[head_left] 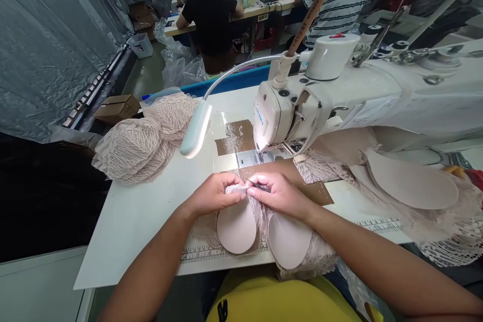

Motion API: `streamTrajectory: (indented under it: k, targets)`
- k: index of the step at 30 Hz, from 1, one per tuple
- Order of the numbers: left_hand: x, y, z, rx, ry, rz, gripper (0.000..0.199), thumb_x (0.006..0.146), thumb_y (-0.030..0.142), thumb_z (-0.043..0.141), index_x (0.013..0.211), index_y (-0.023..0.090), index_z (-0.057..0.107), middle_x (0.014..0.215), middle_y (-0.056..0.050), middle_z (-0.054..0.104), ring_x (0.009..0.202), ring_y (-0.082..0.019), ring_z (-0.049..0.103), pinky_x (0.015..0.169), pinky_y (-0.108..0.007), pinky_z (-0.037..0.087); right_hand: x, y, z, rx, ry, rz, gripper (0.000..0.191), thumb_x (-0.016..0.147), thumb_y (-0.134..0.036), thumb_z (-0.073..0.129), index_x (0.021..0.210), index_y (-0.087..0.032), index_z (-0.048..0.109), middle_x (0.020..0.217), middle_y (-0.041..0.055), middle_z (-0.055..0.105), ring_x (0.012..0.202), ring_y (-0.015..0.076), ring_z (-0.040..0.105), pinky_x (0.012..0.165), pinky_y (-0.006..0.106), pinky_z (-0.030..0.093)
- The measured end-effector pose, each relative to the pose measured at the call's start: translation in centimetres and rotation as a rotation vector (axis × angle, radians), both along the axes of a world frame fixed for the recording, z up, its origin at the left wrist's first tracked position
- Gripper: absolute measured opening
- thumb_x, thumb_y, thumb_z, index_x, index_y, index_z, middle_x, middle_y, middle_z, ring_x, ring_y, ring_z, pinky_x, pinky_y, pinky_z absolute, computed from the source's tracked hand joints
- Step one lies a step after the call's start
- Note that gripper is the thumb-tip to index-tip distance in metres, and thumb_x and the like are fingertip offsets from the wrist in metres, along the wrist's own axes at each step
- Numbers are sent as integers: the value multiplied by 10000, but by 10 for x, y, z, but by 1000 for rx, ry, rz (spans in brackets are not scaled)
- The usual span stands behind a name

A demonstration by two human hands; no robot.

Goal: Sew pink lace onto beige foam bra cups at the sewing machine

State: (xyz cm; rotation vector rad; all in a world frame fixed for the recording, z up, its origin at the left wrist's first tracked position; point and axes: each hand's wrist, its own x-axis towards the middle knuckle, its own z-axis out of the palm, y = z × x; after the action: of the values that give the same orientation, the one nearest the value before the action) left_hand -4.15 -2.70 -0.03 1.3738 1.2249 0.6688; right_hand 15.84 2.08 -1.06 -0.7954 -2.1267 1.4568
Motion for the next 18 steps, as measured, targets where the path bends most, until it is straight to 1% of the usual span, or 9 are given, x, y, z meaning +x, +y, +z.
streamTrajectory:
  k: [3, 5, 6, 8, 10, 14, 16, 18]
  targets:
    - [0, 1, -2, -44, -35, -11, 230, 770, 328, 657, 879, 127, 683, 849, -42, 635, 771, -157, 561, 691, -237, 424, 2, 1, -4, -20, 45, -41, 170, 870, -298, 539, 965, -189, 628, 909, 29, 653, 863, 174, 603, 779, 292, 471]
    - [-2, 1, -2, -70, -84, -10, 263, 770, 342, 661, 902, 118, 696, 854, -54, 652, 783, -168, 576, 707, -248, 434, 5, 3, -6, -47, 75, -55, 233, 874, -332, 547, 1051, -196, 613, 1014, 47, 656, 939, 188, 613, 825, 308, 483]
    - [-2, 2, -3, -78, -107, -6, 274, 769, 345, 666, 915, 116, 701, 859, -58, 661, 792, -173, 582, 720, -254, 438, 6, 4, -7, -59, 79, -53, 268, 882, -356, 540, 1087, -196, 603, 1041, 54, 654, 952, 192, 616, 831, 312, 488]
    - [-2, 2, -3, -83, -138, 4, 278, 770, 347, 674, 920, 116, 710, 864, -64, 674, 800, -175, 586, 742, -264, 441, 9, 7, -6, -72, 66, -41, 327, 905, -397, 497, 1141, -189, 589, 1029, 65, 664, 929, 195, 627, 821, 323, 497]
    - [-1, 2, -3, -84, -150, 17, 266, 770, 351, 680, 885, 115, 718, 826, -58, 675, 769, -163, 579, 724, -258, 437, 11, 10, -5, -70, 45, -33, 362, 920, -412, 461, 1163, -179, 593, 1014, 73, 676, 911, 200, 636, 825, 340, 500]
    - [1, 1, -2, -104, -144, 70, 247, 759, 354, 696, 798, 112, 723, 719, -35, 656, 681, -131, 551, 645, -232, 418, 14, 13, 0, -58, 5, -25, 329, 868, -380, 542, 1123, -197, 641, 1125, 73, 660, 1036, 222, 605, 914, 372, 472]
    - [1, 2, -3, -110, -164, 81, 251, 752, 353, 705, 815, 112, 731, 748, -47, 673, 714, -146, 570, 674, -244, 430, 15, 12, 2, -88, -20, -8, 310, 842, -361, 574, 1099, -204, 644, 1072, 63, 674, 985, 212, 620, 868, 361, 493]
    - [1, 2, -6, -115, -193, 75, 264, 745, 351, 712, 850, 110, 740, 790, -67, 691, 770, -175, 595, 721, -269, 442, 14, 11, 4, -131, -47, 14, 292, 832, -352, 583, 1074, -196, 632, 945, 49, 684, 840, 186, 635, 746, 328, 516]
